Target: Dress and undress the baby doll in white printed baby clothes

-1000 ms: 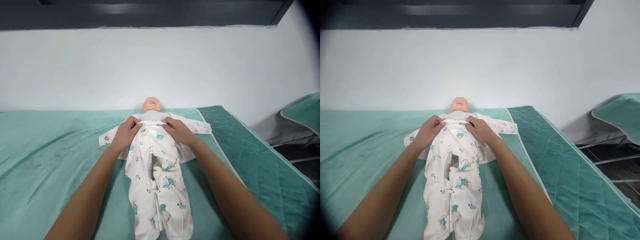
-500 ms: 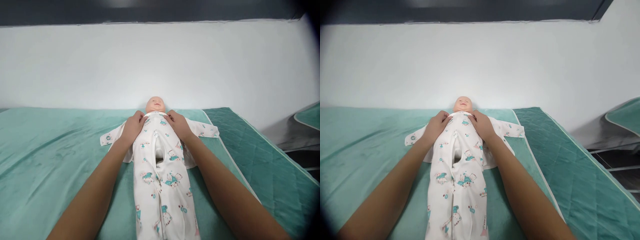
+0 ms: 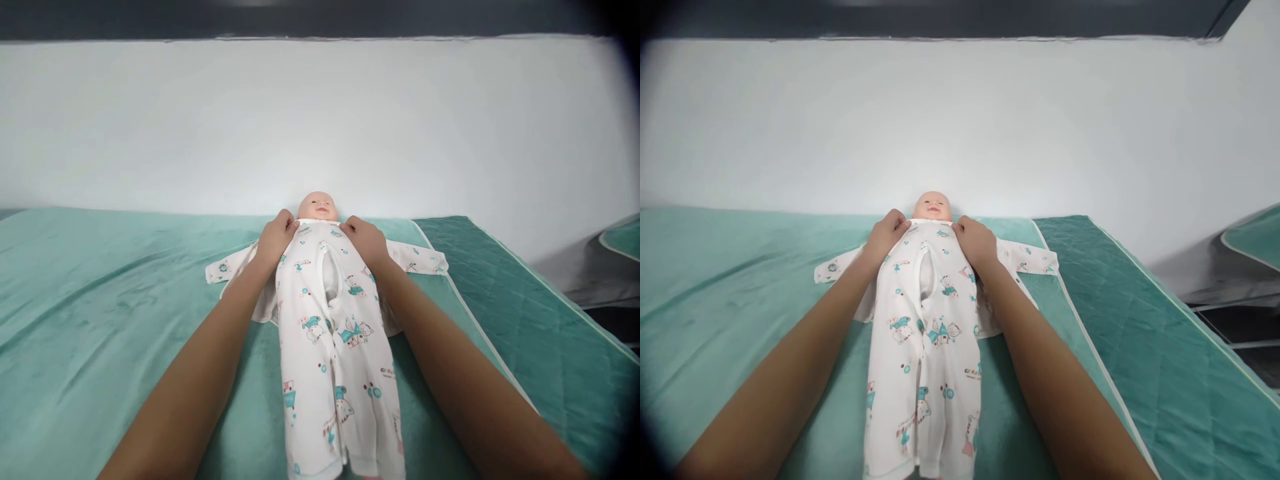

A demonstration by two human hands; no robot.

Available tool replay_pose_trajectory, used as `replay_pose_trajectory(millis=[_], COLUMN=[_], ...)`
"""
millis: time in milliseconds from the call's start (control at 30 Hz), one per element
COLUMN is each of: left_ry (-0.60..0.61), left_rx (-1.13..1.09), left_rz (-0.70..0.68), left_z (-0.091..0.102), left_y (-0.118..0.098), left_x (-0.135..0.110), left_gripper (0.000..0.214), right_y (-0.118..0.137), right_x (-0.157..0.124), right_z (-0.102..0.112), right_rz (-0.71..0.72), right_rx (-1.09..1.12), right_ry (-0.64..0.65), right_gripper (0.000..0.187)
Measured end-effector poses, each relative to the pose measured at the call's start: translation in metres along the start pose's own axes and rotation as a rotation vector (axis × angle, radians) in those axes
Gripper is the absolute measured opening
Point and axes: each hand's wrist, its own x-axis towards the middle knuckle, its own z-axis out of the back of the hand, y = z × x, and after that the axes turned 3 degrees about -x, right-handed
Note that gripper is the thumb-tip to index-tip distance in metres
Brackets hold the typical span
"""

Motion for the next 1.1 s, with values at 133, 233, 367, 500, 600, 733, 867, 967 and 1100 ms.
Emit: replay_pose_trajectory(millis=[133,233,367,500,600,733,867,967,1100], left_ry=[0.035,0.047,0.073,-0.016,-0.086,-0.115,-0.187,-0.210,-0.184], left_rx=[-0.136,-0.168,-0.102,-0.003,0.156,0.307,0.261,0.050,-0.250], left_rz=[-0.044,-0.144,-0.232,-0.288,-0.260,-0.225,-0.149,-0.032,0.147], left_z=[-0.001,0.002,0.012,0.017,0.015,0.016,0.022,0.022,0.022], left_y=[0.003,0.004,0.006,0.013,0.018,0.014,0.000,-0.007,-0.015], left_x=[-0.007,-0.016,-0.038,-0.072,-0.095,-0.114,-0.121,-0.122,-0.122], left_gripper=[0.015,0.027,0.035,0.043,0.046,0.044,0.032,0.025,0.018], right_y=[-0.005,-0.009,-0.016,-0.025,-0.029,-0.029,-0.025,-0.016,0.002], right_x=[-0.003,-0.014,-0.028,-0.050,-0.076,-0.102,-0.106,-0.106,-0.110], right_z=[-0.003,0.000,0.004,0.006,0.006,0.005,0.008,0.015,0.029], right_rz=[-0.008,0.155,0.310,0.309,0.304,0.235,0.060,-0.095,-0.142], right_rx=[0.111,0.243,0.250,0.182,0.143,0.152,0.361,0.481,0.610], right_ry=[-0.023,-0.046,-0.019,-0.084,-0.140,-0.275,-0.245,-0.134,0.018], right_gripper=[0.026,0.028,0.039,0.045,0.047,0.044,0.031,0.022,0.030])
